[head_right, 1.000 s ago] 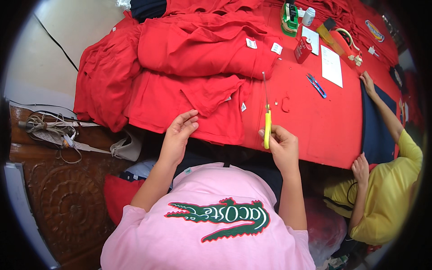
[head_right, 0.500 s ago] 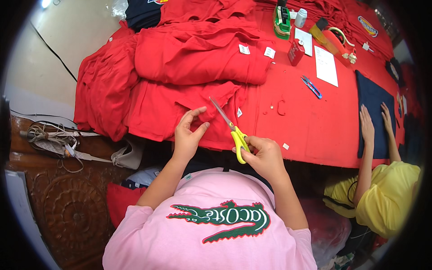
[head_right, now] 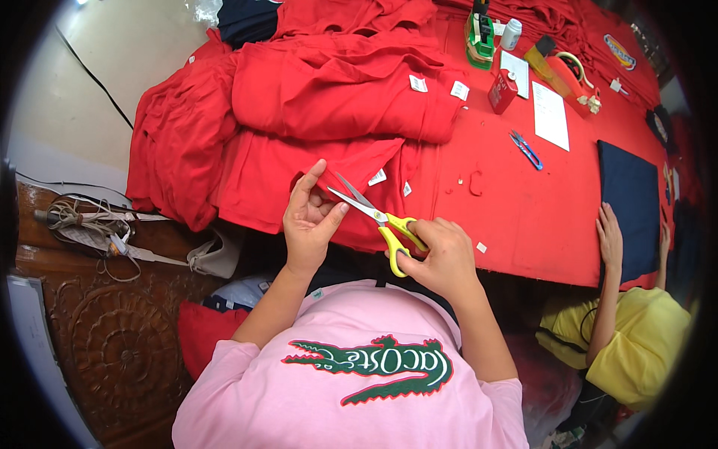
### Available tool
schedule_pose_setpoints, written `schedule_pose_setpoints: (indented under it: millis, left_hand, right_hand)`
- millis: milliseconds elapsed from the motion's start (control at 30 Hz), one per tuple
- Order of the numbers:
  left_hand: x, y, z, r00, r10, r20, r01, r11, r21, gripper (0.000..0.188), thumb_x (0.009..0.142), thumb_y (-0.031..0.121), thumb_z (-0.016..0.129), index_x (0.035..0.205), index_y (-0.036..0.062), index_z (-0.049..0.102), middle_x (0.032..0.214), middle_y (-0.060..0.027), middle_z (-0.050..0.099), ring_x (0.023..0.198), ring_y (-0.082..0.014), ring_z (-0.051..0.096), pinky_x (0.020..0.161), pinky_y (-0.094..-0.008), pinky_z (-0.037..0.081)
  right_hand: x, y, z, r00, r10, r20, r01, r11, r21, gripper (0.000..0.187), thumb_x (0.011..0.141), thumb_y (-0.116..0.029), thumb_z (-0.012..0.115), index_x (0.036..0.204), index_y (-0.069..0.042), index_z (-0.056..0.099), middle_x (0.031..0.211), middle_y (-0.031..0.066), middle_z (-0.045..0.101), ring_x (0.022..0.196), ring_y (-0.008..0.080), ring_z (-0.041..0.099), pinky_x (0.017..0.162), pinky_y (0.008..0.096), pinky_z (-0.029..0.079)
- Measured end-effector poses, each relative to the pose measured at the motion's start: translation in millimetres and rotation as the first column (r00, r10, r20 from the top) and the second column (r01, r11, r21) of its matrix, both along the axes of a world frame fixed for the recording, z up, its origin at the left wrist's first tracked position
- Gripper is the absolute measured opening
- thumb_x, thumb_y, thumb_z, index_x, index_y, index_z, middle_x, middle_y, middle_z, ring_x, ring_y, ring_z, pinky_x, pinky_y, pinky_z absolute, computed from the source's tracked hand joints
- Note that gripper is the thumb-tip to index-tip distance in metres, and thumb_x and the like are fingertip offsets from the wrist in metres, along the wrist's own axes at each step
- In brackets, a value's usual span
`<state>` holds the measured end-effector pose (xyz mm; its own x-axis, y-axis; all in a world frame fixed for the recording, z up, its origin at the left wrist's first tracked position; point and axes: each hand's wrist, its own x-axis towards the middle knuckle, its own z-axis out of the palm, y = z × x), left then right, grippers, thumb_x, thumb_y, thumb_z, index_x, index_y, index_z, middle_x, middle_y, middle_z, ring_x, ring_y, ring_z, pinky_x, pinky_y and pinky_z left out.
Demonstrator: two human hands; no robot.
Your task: The person trims white fabric labels from red t-shirts using scissors. They lift each shirt from a pile, locate the label at the neckline, cut it off, and place the shirt into a new stack.
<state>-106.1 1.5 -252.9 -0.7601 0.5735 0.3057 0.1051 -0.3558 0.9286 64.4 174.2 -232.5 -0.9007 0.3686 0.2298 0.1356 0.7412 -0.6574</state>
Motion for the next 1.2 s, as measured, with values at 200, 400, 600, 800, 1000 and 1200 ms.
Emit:
schedule_pose_setpoints:
  millis: [200, 400, 600, 800, 1000, 1200]
  left_hand:
    - [-2.0, -2.7, -1.3, 1.000, -0.015, -0.006, 0.014, 0.999, -0.030, 0.085, 0.091, -0.021, 0.064, 0.165, -0.0001, 0.030, 0.147, -0.0105, 0.049, 0.127, -0.0189, 0.061, 0.107, -0.0338, 0.056]
    - [-5.0, -4.7, -5.4, 0.999, 0.026, 0.022, -0.025, 0.999, -0.046, 0.090, 0.090, -0.022, 0.064, 0.168, 0.0018, 0.023, 0.147, -0.0133, 0.051, 0.122, -0.0187, 0.064, 0.104, -0.0321, 0.057]
    - [-7.1, -7.4, -7.7, 0.999, 0.044, -0.011, -0.045, 0.995, -0.084, 0.093, 0.090, -0.022, 0.064, 0.169, 0.0033, 0.022, 0.148, -0.0136, 0.050, 0.117, -0.0177, 0.066, 0.099, -0.0296, 0.059]
    - [-6.8, -8.0, -6.1, 0.999, 0.037, 0.004, -0.036, 0.998, -0.056, 0.090, 0.090, -0.022, 0.066, 0.167, 0.0021, 0.027, 0.147, -0.0109, 0.049, 0.118, -0.0158, 0.065, 0.099, -0.0282, 0.059]
    - [-8.3, -5.7, -14.6, 0.987, 0.164, -0.003, -0.164, 0.985, -0.051, 0.078, 0.094, -0.017, 0.066, 0.164, 0.0000, 0.035, 0.143, -0.0097, 0.054, 0.119, -0.0140, 0.063, 0.101, -0.0278, 0.056]
    - [-4.6, -4.3, -14.1, 0.992, 0.114, 0.058, -0.113, 0.993, -0.019, 0.081, 0.094, -0.016, 0.068, 0.165, 0.0019, 0.035, 0.141, -0.0079, 0.057, 0.116, -0.0133, 0.065, 0.101, -0.0275, 0.055]
  right_hand:
    - [-9.7, -2.2, -3.6, 0.999, 0.028, -0.028, -0.028, 1.000, 0.014, 0.038, 0.073, -0.031, 0.091, 0.091, -0.004, 0.072, 0.063, 0.0044, 0.057, 0.063, 0.0234, 0.056, 0.064, 0.0408, 0.044]
    - [-15.2, -3.5, -6.7, 0.999, 0.034, -0.042, -0.034, 0.999, 0.011, 0.037, 0.073, -0.030, 0.091, 0.091, -0.004, 0.072, 0.064, 0.0037, 0.056, 0.064, 0.0232, 0.056, 0.065, 0.0401, 0.043]
    - [-17.6, -4.6, -5.8, 0.998, 0.056, -0.030, -0.056, 0.998, 0.024, 0.036, 0.074, -0.030, 0.091, 0.091, -0.004, 0.072, 0.064, 0.0030, 0.055, 0.064, 0.0233, 0.056, 0.064, 0.0400, 0.043]
    - [-15.8, -0.8, -16.2, 0.997, 0.074, 0.035, -0.072, 0.995, -0.064, 0.029, 0.078, -0.026, 0.088, 0.088, -0.004, 0.072, 0.064, 0.0085, 0.059, 0.062, 0.0280, 0.058, 0.065, 0.0419, 0.046]
    - [-12.5, -2.7, -22.1, 0.997, 0.069, 0.045, -0.064, 0.991, -0.117, 0.025, 0.080, -0.023, 0.086, 0.087, -0.003, 0.072, 0.065, 0.0107, 0.062, 0.062, 0.0294, 0.059, 0.067, 0.0422, 0.047]
    - [-23.3, -4.9, -9.5, 0.997, 0.072, -0.001, -0.072, 0.997, -0.029, 0.028, 0.078, -0.025, 0.088, 0.087, -0.003, 0.072, 0.063, 0.0090, 0.057, 0.061, 0.0279, 0.058, 0.065, 0.0424, 0.045]
